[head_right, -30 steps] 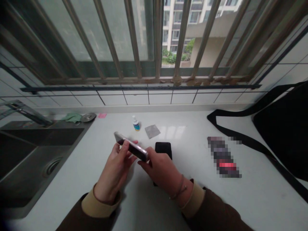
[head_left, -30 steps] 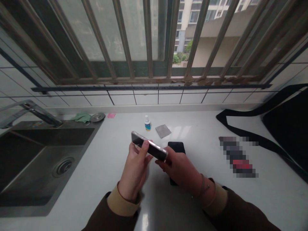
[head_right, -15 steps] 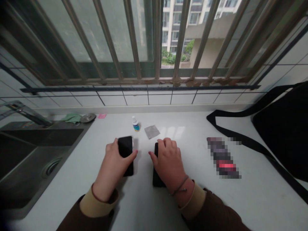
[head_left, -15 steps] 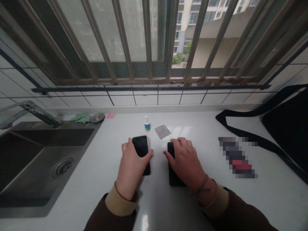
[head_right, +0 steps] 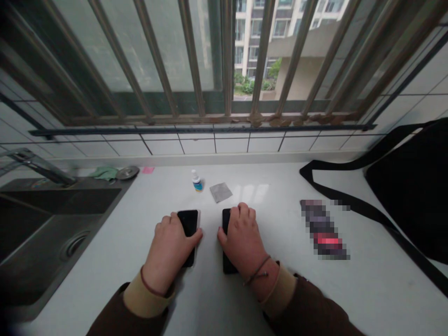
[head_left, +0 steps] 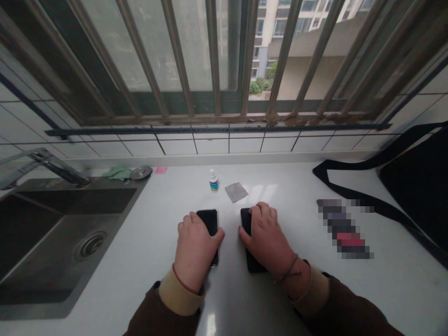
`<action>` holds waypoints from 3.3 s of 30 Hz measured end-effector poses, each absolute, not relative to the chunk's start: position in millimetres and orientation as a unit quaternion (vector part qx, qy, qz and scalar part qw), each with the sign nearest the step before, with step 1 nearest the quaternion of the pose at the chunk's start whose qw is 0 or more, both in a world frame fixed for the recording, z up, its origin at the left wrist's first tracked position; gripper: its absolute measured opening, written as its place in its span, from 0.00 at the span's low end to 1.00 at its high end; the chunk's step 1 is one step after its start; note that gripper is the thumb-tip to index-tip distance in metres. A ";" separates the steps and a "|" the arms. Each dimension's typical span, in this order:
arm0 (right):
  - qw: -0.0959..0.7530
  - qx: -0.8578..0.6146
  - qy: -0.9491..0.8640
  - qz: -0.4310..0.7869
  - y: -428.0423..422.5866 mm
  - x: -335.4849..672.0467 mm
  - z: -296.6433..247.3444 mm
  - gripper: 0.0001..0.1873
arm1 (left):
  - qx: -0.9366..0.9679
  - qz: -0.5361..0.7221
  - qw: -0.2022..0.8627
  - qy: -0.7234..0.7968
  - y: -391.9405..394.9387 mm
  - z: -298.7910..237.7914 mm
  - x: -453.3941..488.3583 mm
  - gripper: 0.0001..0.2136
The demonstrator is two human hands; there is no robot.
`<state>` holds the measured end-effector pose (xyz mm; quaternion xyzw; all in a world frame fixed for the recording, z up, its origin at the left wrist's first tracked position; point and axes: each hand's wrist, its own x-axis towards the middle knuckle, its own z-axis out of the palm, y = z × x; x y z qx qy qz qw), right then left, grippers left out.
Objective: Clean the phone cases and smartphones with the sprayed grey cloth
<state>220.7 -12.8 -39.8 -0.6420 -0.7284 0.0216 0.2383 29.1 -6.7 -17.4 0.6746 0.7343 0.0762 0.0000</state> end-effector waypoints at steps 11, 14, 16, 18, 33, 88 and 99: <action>0.241 -0.629 -0.740 0.006 -15.1 210.3 -43.2 0.19 | 0.686 0.080 0.014 0.723 -14.0 -21.5 34.7 0.31; 0.236 -0.637 -0.734 0.004 -14.8 212.2 -43.9 0.20 | 0.689 0.085 0.007 0.719 -15.0 -23.6 33.7 0.30; 0.233 -0.640 -0.732 0.005 -14.3 213.3 -43.3 0.20 | 0.690 0.085 0.005 0.719 -15.1 -23.9 33.3 0.30; 0.232 -0.639 -0.733 0.004 -13.7 214.3 -42.2 0.21 | 0.690 0.082 0.009 0.719 -14.8 -23.2 33.4 0.30; 0.175 -0.640 -0.748 0.013 11.9 216.9 -13.2 0.10 | 0.693 0.054 0.022 0.718 -15.0 -18.0 33.9 0.35; 0.229 -0.591 -0.772 0.045 -12.1 239.4 4.2 0.09 | 0.705 0.328 0.125 0.616 43.0 -3.1 -15.9 0.14; 0.295 -0.520 -0.792 0.122 -12.0 242.5 -14.2 0.09 | 0.565 0.483 0.410 0.528 33.3 -18.6 -33.6 0.09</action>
